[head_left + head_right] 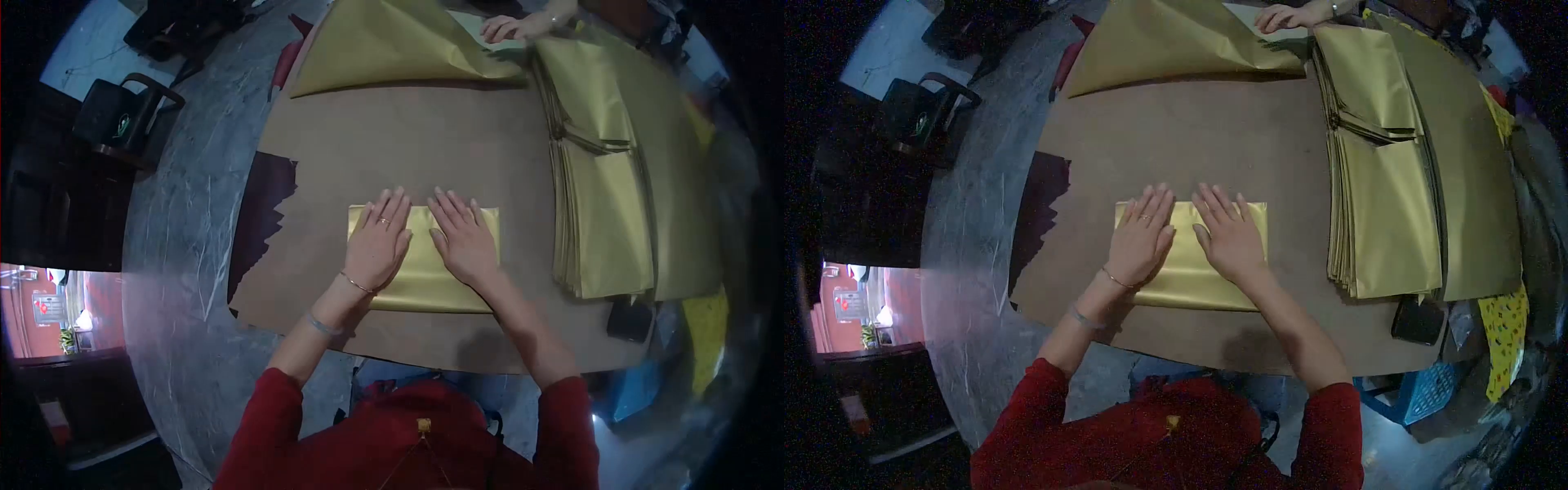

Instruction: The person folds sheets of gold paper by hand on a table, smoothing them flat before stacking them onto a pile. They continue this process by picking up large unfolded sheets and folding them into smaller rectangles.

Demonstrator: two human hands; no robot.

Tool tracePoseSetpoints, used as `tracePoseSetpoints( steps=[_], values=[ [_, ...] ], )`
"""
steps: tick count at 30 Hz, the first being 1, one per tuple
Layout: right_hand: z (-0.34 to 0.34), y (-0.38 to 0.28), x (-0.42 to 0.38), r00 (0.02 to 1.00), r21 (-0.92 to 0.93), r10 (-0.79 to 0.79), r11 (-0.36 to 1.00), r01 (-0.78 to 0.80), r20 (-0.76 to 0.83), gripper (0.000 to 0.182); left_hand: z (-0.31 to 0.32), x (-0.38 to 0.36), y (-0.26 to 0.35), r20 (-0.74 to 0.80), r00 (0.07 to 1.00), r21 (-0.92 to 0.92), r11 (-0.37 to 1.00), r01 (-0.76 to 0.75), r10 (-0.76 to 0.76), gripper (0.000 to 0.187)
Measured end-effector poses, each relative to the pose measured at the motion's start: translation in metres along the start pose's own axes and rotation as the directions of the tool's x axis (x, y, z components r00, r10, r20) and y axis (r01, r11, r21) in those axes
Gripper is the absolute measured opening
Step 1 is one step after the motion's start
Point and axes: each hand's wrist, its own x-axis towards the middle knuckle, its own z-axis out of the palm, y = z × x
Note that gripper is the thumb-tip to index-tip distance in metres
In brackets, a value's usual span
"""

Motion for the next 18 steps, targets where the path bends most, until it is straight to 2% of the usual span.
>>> tracePoseSetpoints(
  steps=[3, 8, 12, 14, 18],
  values=[
    [0.002, 0.001, -0.001, 1.0, 0.004, -0.024, 1.0, 0.024, -0.018, 0.05, 0.011, 0.01, 0.007, 0.069, 0.987, -0.067, 0.987, -0.143, 0.148, 0.055],
    [0.0, 0.0, -0.002, 0.999, 0.042, -0.002, 0.999, 0.0, 0.035, 0.052, 0.022, 0.009, 0.007, 0.044, 0.989, -0.086, 0.987, -0.135, 0.139, 0.056],
    [0.007, 0.002, -0.003, 0.999, -0.001, -0.014, 1.0, 0.014, -0.035, 0.053, 0.024, 0.01, 0.008, 0.023, 0.989, -0.091, 0.986, -0.142, 0.145, 0.057],
    [0.005, 0.001, -0.006, 0.996, -0.013, 0.049, 0.999, -0.05, -0.069, 0.053, 0.018, 0.012, 0.011, 0.077, 0.99, -0.082, 0.99, -0.112, 0.119, 0.057],
    [0.012, 0.003, -0.013, 0.975, -0.01, 0.119, 0.992, -0.123, -0.186, 0.054, 0.023, 0.011, 0.009, 0.032, 0.988, -0.074, 0.986, -0.152, 0.154, 0.056]
  ],
)
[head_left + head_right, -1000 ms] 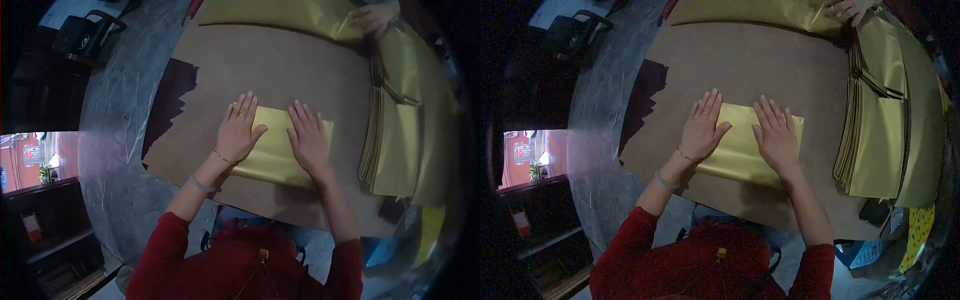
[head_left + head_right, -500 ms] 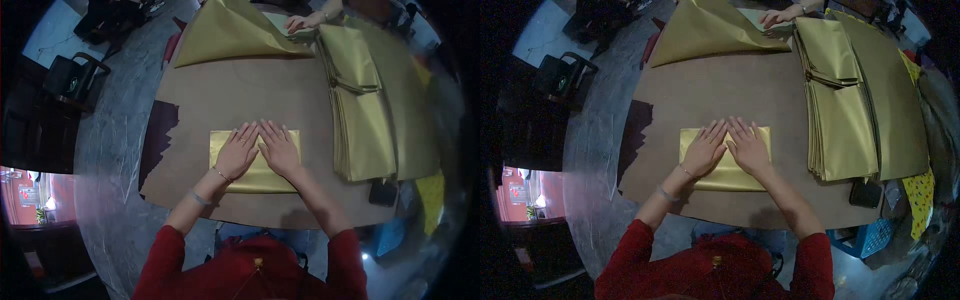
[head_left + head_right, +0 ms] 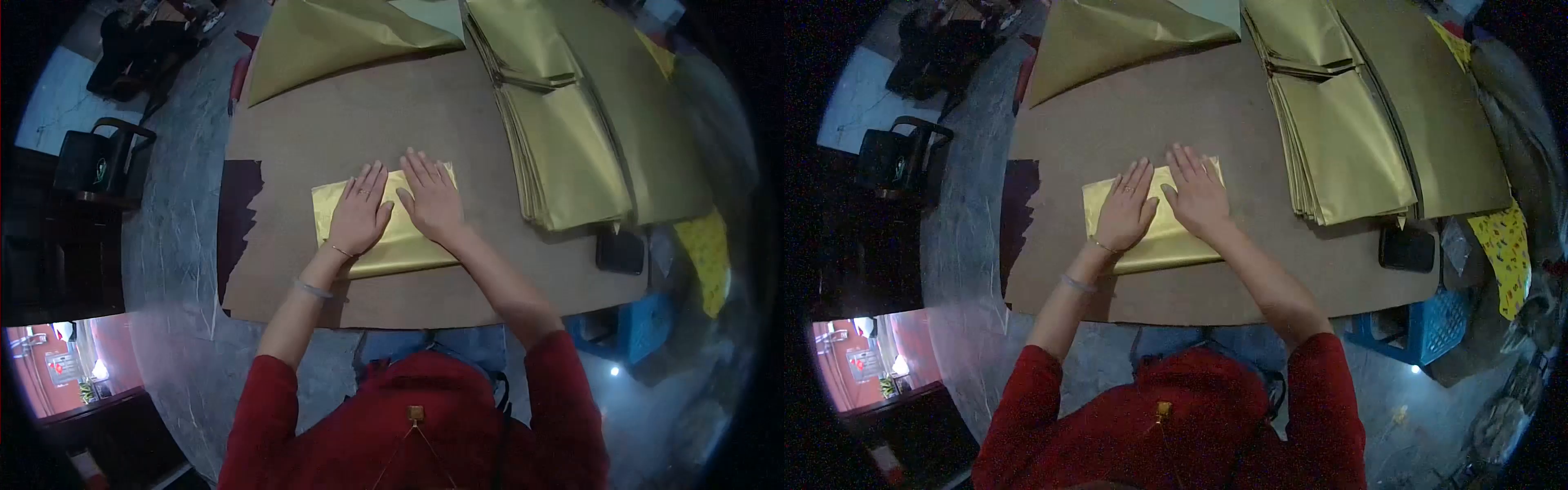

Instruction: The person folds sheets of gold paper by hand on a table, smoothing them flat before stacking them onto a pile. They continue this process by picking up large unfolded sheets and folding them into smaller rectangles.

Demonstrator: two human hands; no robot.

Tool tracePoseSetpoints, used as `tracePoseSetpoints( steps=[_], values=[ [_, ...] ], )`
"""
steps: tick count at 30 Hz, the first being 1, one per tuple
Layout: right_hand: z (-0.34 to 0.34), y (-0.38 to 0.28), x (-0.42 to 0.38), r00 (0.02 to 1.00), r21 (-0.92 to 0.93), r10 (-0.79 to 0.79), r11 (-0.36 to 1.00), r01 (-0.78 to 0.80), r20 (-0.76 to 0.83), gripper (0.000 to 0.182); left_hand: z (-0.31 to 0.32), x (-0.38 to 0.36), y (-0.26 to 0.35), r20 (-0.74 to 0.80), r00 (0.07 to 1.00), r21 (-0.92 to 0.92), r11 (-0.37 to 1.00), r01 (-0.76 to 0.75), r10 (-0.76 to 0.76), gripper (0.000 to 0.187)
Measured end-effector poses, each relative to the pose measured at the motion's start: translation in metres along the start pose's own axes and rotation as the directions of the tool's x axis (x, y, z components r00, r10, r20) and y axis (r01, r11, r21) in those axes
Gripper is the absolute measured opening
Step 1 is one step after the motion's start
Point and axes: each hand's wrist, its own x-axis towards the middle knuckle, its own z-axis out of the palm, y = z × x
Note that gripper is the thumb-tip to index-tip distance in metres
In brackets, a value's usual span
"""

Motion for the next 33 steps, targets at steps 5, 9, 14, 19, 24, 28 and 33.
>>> tracePoseSetpoints(
  steps=[5, 9, 14, 19, 24, 28, 33],
  values=[
    [-0.003, 0.01, -0.012, 0.997, -0.103, 0.064, 0.992, -0.068, -0.043, 0.055, 0.006, 0.001, -0.004, 0.004, 1.0, 0.026, 1.0, -0.005, 0.005, 0.056],
    [-0.006, 0.02, -0.021, 0.993, -0.217, 0.097, 0.97, -0.109, -0.067, 0.054, 0.008, 0.0, -0.006, -0.009, 1.0, 0.031, 0.999, -0.01, 0.01, 0.055],
    [-0.025, 0.051, -0.023, 0.985, 0.05, 0.057, 0.997, -0.066, 0.165, 0.048, 0.011, 0.0, -0.007, -0.012, 1.0, 0.066, 0.998, -0.022, 0.023, 0.063],
    [-0.05, 0.061, -0.026, 0.964, 0.083, -0.018, 0.997, -0.004, 0.265, 0.047, 0.007, 0.0, -0.003, 0.005, 1.0, 0.044, 0.999, 0.0, 0.0, 0.071],
    [-0.058, 0.06, -0.051, 0.927, -0.019, -0.164, 0.983, 0.181, 0.337, 0.05, 0.007, 0.0, -0.003, -0.011, 1.0, 0.067, 0.997, -0.022, 0.022, 0.081],
    [-0.08, 0.055, -0.062, 0.913, 0.01, -0.172, 0.983, 0.181, 0.369, 0.052, 0.004, 0.001, -0.003, 0.007, 1.0, 0.07, 0.997, -0.015, 0.015, 0.084],
    [-0.099, 0.037, -0.096, 0.879, 0.476, 0.378, 0.74, -0.475, 0.29, 0.032, 0.006, 0.001, -0.004, -0.011, 0.999, 0.082, 0.996, -0.039, 0.041, 0.084]
  ],
)
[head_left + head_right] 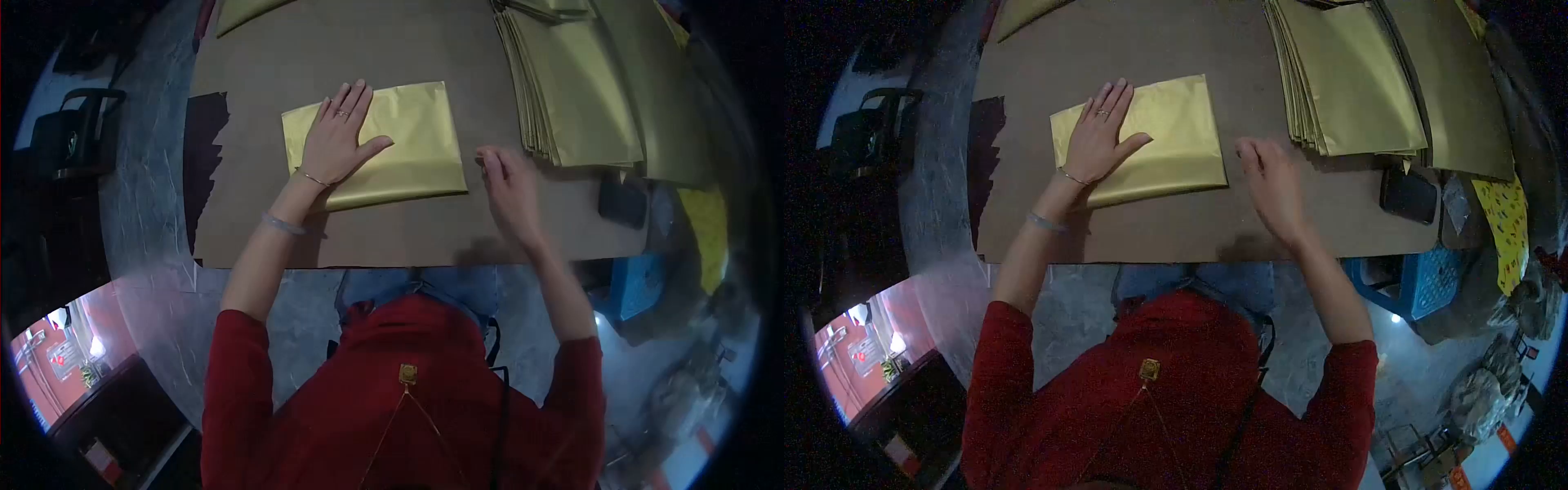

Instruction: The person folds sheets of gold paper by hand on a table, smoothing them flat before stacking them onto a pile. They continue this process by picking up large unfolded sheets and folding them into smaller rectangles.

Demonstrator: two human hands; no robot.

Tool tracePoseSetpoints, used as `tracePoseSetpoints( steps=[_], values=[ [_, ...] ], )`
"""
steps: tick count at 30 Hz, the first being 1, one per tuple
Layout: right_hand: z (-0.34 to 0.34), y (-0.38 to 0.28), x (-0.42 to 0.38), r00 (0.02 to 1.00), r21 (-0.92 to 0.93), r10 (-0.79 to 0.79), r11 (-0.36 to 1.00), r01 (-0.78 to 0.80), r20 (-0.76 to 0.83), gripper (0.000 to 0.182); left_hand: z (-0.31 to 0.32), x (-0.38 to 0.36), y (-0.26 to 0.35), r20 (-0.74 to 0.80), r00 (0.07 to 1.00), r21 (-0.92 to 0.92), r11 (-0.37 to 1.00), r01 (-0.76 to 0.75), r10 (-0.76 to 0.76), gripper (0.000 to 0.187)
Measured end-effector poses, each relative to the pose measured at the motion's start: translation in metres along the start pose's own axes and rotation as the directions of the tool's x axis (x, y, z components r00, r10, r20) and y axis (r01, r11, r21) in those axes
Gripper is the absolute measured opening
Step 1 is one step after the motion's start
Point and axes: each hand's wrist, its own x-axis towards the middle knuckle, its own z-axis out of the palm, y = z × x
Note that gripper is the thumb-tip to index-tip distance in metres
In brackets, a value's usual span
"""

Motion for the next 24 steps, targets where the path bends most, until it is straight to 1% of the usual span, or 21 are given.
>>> tracePoseSetpoints(
  steps=[1, 2, 4, 5, 7, 8, 10, 11, 13, 14, 15, 17, 18, 19, 20, 21, 22, 24],
  values=[
    [0.0, -0.003, -0.009, 0.933, 0.3, 0.344, 0.883, -0.361, 0.11, 0.03, 0.0, 0.0, 0.0, 0.003, 1.0, 0.005, 1.0, 0.002, -0.002, 0.083],
    [0.0, -0.002, -0.016, 0.931, 0.301, 0.347, 0.881, -0.365, 0.112, 0.03, 0.0, 0.0, 0.0, 0.008, 1.0, 0.009, 1.0, 0.0, -0.001, 0.083],
    [0.0, 0.001, -0.024, 0.879, 0.483, 0.367, 0.736, -0.474, 0.303, 0.033, 0.0, 0.0, 0.001, 0.022, 1.0, 0.008, 1.0, 0.014, -0.014, 0.083],
    [0.0, 0.0, -0.026, 0.879, 0.483, 0.369, 0.736, -0.475, 0.302, 0.033, -0.001, 0.0, 0.001, 0.021, 1.0, 0.011, 1.0, 0.011, -0.011, 0.083],
    [0.0, 0.0, -0.026, 0.844, 0.532, 0.373, 0.657, -0.534, 0.386, 0.031, -0.001, 0.0, 0.001, 0.015, 1.0, 0.016, 1.0, 0.01, -0.01, 0.083],
    [0.0, 0.001, -0.026, 0.845, 0.531, 0.37, 0.66, -0.532, 0.386, 0.031, -0.001, -0.001, 0.001, 0.015, 1.0, 0.01, 1.0, 0.011, -0.011, 0.083],
    [-0.001, 0.006, -0.025, 0.824, 0.615, 0.334, 0.55, -0.565, 0.458, 0.031, -0.002, 0.0, 0.002, 0.02, 1.0, 0.007, 1.0, 0.022, -0.022, 0.083],
    [-0.001, 0.008, -0.024, 0.824, 0.614, 0.33, 0.553, -0.564, 0.46, 0.031, -0.002, 0.0, 0.003, 0.017, 1.0, 0.01, 1.0, 0.021, -0.021, 0.083],
    [-0.002, 0.01, -0.02, 0.775, 0.678, 0.302, 0.375, -0.632, 0.555, 0.027, -0.002, 0.0, 0.002, 0.008, 1.0, 0.025, 1.0, 0.013, -0.014, 0.082],
    [-0.001, 0.016, -0.017, 0.747, 0.695, 0.264, 0.275, -0.664, 0.61, 0.025, -0.002, 0.0, 0.001, 0.008, 1.0, 0.026, 1.0, 0.017, -0.017, 0.082],
    [-0.002, 0.017, -0.014, 0.745, 0.693, 0.264, 0.276, -0.667, 0.612, 0.025, -0.001, 0.0, 0.001, 0.003, 1.0, 0.025, 1.0, 0.015, -0.015, 0.082],
    [-0.001, 0.017, -0.01, 0.748, 0.656, 0.181, 0.381, -0.651, 0.638, 0.025, -0.001, 0.0, 0.0, -0.016, 1.0, 0.015, 1.0, 0.0, 0.001, 0.082],
    [-0.01, -0.006, -0.008, 0.737, 0.573, 0.249, 0.493, -0.655, 0.628, 0.026, -0.001, 0.0, 0.001, -0.018, 1.0, 0.018, 1.0, 0.004, -0.004, 0.082],
    [-0.009, -0.004, -0.006, 0.737, 0.571, 0.245, 0.497, -0.654, 0.63, 0.026, -0.001, 0.001, 0.001, -0.006, 1.0, 0.035, 0.999, 0.008, -0.008, 0.082],
    [-0.007, 0.001, -0.004, 0.733, 0.527, 0.196, 0.577, -0.624, 0.652, 0.026, -0.001, 0.0, 0.002, 0.009, 1.0, 0.051, 0.999, 0.013, -0.014, 0.082],
    [-0.007, 0.003, -0.003, 0.722, 0.482, 0.149, 0.652, -0.585, 0.675, 0.026, -0.002, -0.001, 0.002, 0.035, 0.999, 0.005, 1.0, 0.023, -0.023, 0.08],
    [-0.008, 0.005, -0.002, 0.719, 0.478, 0.148, 0.654, -0.586, 0.679, 0.026, -0.002, -0.001, 0.002, 0.034, 0.999, 0.004, 1.0, 0.029, -0.029, 0.08],
    [-0.01, 0.007, 0.0, 0.717, 0.304, 0.266, 0.77, -0.56, 0.645, 0.026, -0.002, -0.001, 0.001, 0.005, 1.0, -0.014, 1.0, 0.005, -0.005, 0.079]
  ],
)
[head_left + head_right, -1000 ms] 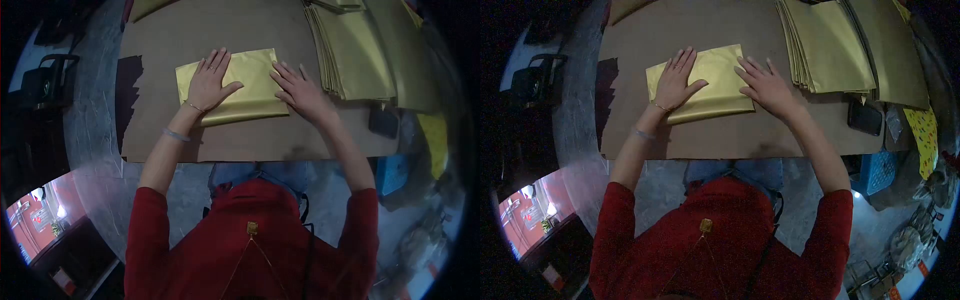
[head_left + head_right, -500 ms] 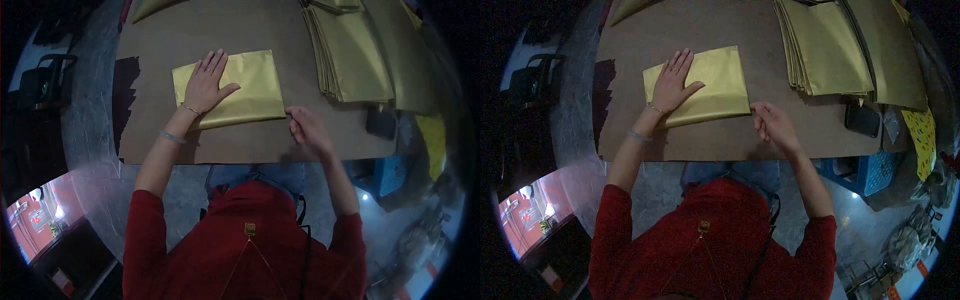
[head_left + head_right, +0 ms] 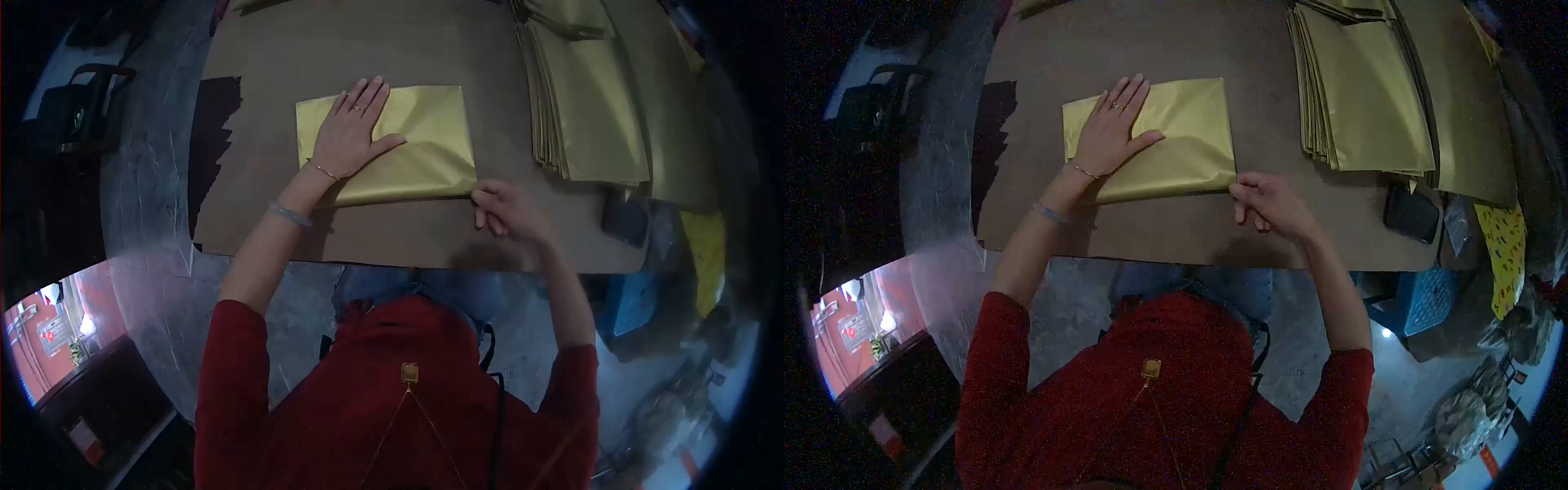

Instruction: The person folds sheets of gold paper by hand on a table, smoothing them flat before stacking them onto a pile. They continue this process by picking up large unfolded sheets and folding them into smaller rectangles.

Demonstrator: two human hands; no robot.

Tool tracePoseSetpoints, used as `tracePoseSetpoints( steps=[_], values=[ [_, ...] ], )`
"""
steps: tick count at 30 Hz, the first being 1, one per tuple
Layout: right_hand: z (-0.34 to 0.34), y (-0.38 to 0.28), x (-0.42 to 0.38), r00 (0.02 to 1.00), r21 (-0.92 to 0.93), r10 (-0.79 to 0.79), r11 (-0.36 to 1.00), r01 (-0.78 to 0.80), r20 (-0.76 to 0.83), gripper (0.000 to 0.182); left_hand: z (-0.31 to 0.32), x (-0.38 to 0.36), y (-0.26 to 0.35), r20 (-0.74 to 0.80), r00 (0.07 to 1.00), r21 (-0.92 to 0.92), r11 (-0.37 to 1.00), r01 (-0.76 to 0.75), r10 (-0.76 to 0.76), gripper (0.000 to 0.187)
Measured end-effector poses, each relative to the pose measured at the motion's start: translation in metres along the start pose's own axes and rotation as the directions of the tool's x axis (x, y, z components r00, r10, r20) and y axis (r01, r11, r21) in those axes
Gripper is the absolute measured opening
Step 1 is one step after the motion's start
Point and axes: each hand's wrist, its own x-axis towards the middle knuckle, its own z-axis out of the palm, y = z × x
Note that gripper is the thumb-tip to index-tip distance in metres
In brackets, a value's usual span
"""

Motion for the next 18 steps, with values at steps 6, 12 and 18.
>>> tracePoseSetpoints(
  steps=[6, 12, 18],
  values=[
    [0.002, -0.001, -0.002, 0.994, 0.054, 0.048, 0.998, -0.043, -0.096, 0.027, 0.001, -0.001, 0.001, -0.016, 1.0, -0.016, 1.0, 0.009, -0.009, 0.079],
    [0.011, -0.016, 0.0, 0.969, -0.092, 0.083, 0.99, -0.106, -0.231, 0.028, 0.0, 0.0, 0.002, -0.01, 1.0, -0.028, 1.0, 0.011, -0.011, 0.079],
    [0.022, -0.01, 0.003, 0.934, -0.187, -0.004, 0.98, -0.067, -0.356, 0.029, 0.002, -0.001, 0.0, 0.004, 1.0, -0.019, 1.0, 0.014, -0.014, 0.081]
  ],
)
